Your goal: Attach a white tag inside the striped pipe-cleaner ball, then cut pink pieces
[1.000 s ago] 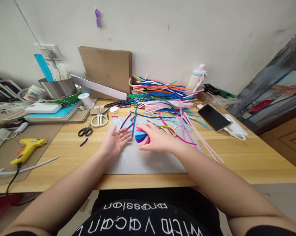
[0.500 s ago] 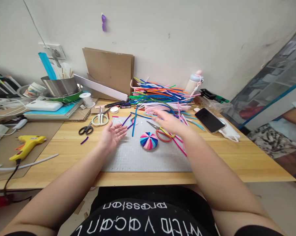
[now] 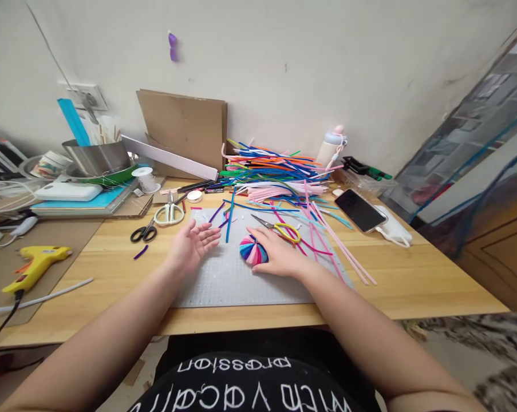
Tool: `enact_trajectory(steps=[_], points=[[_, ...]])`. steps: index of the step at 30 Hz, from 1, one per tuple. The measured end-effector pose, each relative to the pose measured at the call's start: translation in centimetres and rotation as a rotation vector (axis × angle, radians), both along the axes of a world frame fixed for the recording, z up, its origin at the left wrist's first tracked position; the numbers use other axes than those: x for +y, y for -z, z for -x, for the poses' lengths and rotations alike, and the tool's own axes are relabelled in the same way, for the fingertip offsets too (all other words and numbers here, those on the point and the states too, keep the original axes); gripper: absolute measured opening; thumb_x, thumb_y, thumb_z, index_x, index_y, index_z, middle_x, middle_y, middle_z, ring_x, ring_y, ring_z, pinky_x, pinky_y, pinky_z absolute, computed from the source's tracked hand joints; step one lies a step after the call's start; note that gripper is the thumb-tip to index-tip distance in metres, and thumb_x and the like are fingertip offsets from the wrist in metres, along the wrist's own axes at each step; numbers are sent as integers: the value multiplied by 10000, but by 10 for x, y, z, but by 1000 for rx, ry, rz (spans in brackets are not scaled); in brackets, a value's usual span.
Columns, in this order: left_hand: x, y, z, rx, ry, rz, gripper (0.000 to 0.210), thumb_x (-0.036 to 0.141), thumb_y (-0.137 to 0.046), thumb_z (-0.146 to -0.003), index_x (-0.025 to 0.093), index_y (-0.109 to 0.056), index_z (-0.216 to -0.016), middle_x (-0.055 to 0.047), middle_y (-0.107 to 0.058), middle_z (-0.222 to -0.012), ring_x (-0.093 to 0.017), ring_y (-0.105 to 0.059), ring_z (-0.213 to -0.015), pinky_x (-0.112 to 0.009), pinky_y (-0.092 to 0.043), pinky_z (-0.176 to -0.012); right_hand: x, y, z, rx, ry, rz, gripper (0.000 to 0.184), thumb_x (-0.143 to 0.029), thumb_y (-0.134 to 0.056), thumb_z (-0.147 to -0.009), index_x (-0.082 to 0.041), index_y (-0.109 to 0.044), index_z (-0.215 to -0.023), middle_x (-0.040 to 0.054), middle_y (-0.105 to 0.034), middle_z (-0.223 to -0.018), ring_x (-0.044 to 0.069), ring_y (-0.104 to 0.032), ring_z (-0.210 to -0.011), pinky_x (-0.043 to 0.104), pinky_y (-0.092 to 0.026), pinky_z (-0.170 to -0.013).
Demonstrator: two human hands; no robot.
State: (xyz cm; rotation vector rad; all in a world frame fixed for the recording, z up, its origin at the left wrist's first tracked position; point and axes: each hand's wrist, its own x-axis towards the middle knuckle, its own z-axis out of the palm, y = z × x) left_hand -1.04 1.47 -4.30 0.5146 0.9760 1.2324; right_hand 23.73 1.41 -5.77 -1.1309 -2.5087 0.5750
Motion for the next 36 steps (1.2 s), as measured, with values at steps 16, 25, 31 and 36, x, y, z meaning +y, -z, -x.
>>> enact_trajectory(steps=[16,25,31,36], points=[[-34,-34,-28,710,-16,-635,422,215,-706,-684,243,-601,-1092,-80,-588,-1168,-251,-527,-1077,-367,-395,-931,10,-38,42,1219,43,1208,502,-480,-305,-864,-178,-529,-1196,111,-617,-1202,290,-580,-1095,484,-437,-921],[-28,-10,-31,884,116,-638,650,238,-724,-684,239,-460,-1278,-120,-473,-1327,-292,-424,-1240,-452,-296,-1059,5,-7,56,1296,118,1410,404,-387,-305,-836,-167,-570,-1046,107,-682,-1025,256,-633,-928,410,-504,-765],[-25,-2,-22,871,225,-501,722,278,-729,-695,246,-399,-1337,-129,-461,-1357,-299,-436,-1241,-477,-307,-1063,-2,-8,54,1369,140,1405,321,-280,-400,-827,-196,-531,-1108,68,-676,-982,197,-642,-808,357,-502,-730],[-27,-6,-22,861,319,-475,779,257,-788,-615,281,-447,-1315,-122,-492,-1335,-325,-479,-1199,-493,-381,-1007,-2,-10,50,1134,308,1079,321,-298,-634,-756,-224,-504,-1039,17,-641,-910,178,-620,-789,303,-483,-693]])
